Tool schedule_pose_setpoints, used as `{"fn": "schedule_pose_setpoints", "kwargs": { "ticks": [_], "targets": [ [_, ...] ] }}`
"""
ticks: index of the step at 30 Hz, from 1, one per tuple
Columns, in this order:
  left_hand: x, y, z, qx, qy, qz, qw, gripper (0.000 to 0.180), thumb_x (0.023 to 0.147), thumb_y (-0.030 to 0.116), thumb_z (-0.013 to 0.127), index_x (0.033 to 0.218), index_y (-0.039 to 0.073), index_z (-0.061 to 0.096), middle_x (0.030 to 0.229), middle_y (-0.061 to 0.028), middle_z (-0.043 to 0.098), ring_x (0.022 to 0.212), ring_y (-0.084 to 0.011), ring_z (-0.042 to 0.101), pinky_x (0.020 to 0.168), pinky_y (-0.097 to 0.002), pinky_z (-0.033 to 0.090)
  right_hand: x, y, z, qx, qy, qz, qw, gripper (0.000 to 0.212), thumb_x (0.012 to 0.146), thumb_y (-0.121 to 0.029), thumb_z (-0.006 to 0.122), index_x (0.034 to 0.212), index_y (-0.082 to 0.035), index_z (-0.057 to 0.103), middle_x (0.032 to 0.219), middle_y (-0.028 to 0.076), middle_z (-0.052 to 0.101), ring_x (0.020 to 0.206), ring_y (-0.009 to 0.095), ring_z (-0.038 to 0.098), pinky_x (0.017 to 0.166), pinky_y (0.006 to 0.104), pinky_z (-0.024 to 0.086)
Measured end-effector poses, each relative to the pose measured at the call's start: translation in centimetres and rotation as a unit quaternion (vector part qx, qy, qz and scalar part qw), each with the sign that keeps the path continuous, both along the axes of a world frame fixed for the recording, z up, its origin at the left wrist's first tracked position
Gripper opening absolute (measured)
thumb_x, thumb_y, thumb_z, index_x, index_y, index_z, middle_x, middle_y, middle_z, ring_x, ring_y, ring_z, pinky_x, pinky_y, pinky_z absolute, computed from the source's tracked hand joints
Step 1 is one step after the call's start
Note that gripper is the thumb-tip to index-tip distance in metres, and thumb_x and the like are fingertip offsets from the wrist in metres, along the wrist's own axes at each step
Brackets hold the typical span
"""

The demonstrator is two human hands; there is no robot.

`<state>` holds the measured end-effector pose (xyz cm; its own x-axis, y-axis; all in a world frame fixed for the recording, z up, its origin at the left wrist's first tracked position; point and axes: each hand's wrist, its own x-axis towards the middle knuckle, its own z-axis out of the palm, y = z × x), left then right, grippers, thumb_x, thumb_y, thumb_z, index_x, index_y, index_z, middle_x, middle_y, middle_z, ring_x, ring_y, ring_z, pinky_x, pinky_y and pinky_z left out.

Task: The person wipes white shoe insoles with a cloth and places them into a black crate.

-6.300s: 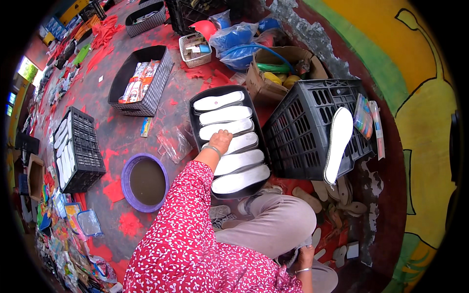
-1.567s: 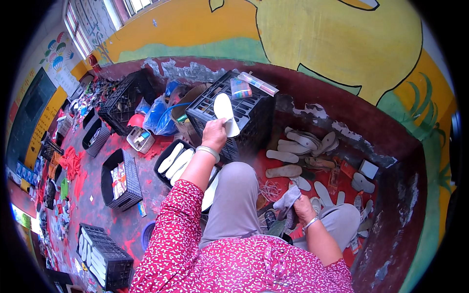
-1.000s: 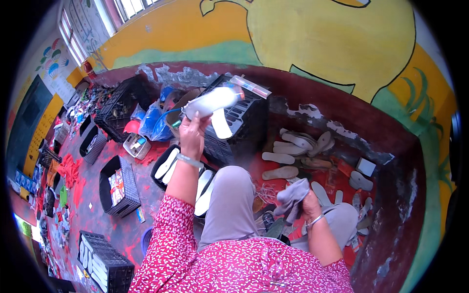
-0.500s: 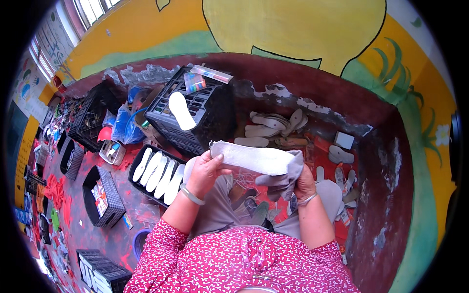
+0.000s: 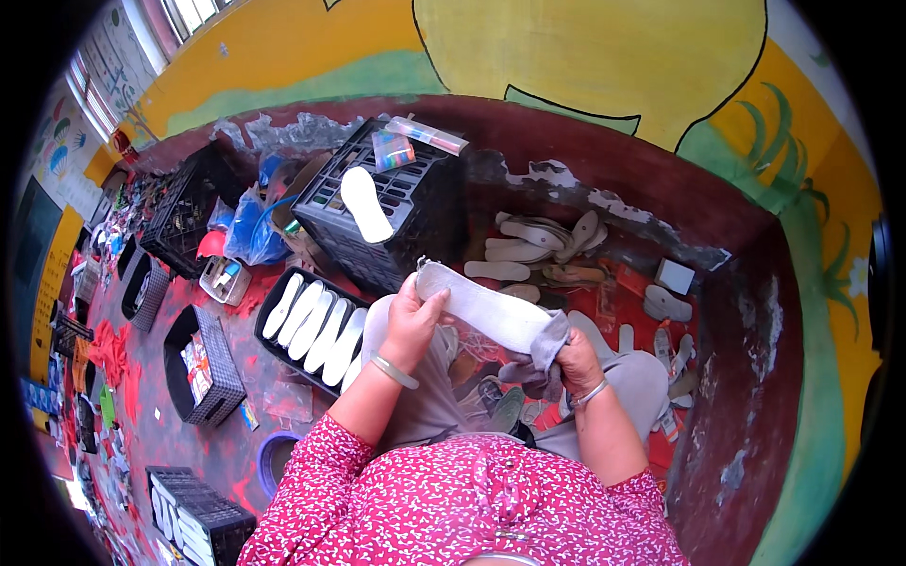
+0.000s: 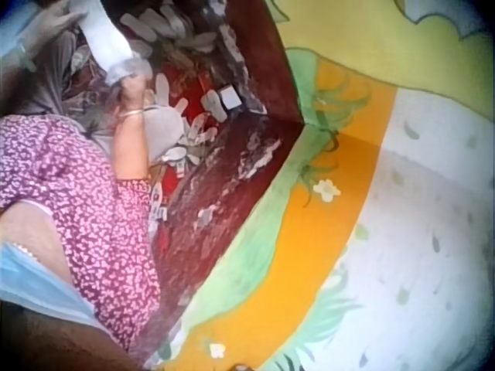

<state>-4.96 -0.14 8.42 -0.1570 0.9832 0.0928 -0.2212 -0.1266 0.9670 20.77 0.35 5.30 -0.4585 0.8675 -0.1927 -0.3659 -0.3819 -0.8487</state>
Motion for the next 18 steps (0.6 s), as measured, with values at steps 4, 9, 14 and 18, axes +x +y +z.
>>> {"fn": "schedule_pose_setpoints", "kwargs": {
  "ticks": [4,9,14,18],
  "targets": [
    [-0.4,0.4,1.0,-0.021,-0.061,-0.013,0.998,0.022,0.086,0.01,0.056,0.106,0.003,0.05,0.088,-0.0051,0.062,0.069,-0.0107,0.061,0.054,-0.0204,0.051,-0.8,-0.3,1.4,0.002,-0.013,0.03,0.999,0.023,0.079,-0.003,0.059,0.102,0.002,0.062,0.091,0.004,0.064,0.078,0.013,0.061,0.07,0.0254,0.049],
    [2.0,0.2,0.9,-0.068,-0.248,-0.082,0.963,0.023,0.088,0.017,0.055,0.107,0.005,0.051,0.095,-0.0073,0.062,0.083,-0.0155,0.062,0.075,-0.028,0.051,-2.6,-0.8,-0.1,-0.044,0.055,-0.044,0.997,0.022,0.08,-0.004,0.058,0.102,0.0,0.06,0.092,0.007,0.064,0.078,0.016,0.063,0.071,0.0292,0.051],
    [6.1,-1.1,0.8,-0.086,-0.211,-0.067,0.971,0.018,0.091,0.015,0.052,0.104,0.003,0.052,0.095,-0.005,0.061,0.085,-0.0125,0.059,0.077,-0.0278,0.048,-3.8,-1.1,-0.5,-0.034,0.074,-0.057,0.995,0.023,0.084,-0.007,0.058,0.106,-0.002,0.061,0.1,0.004,0.063,0.088,0.014,0.06,0.078,0.0271,0.048],
    [7.1,-0.8,0.0,-0.065,-0.235,-0.015,0.97,0.015,0.092,0.015,0.049,0.101,0.003,0.052,0.09,-0.004,0.061,0.079,-0.011,0.058,0.074,-0.0267,0.048,-3.9,-1.4,-0.3,-0.034,0.016,-0.04,0.998,0.023,0.084,-0.006,0.058,0.106,-0.003,0.061,0.1,0.003,0.063,0.09,0.012,0.059,0.079,0.0264,0.047]
  ]
}}
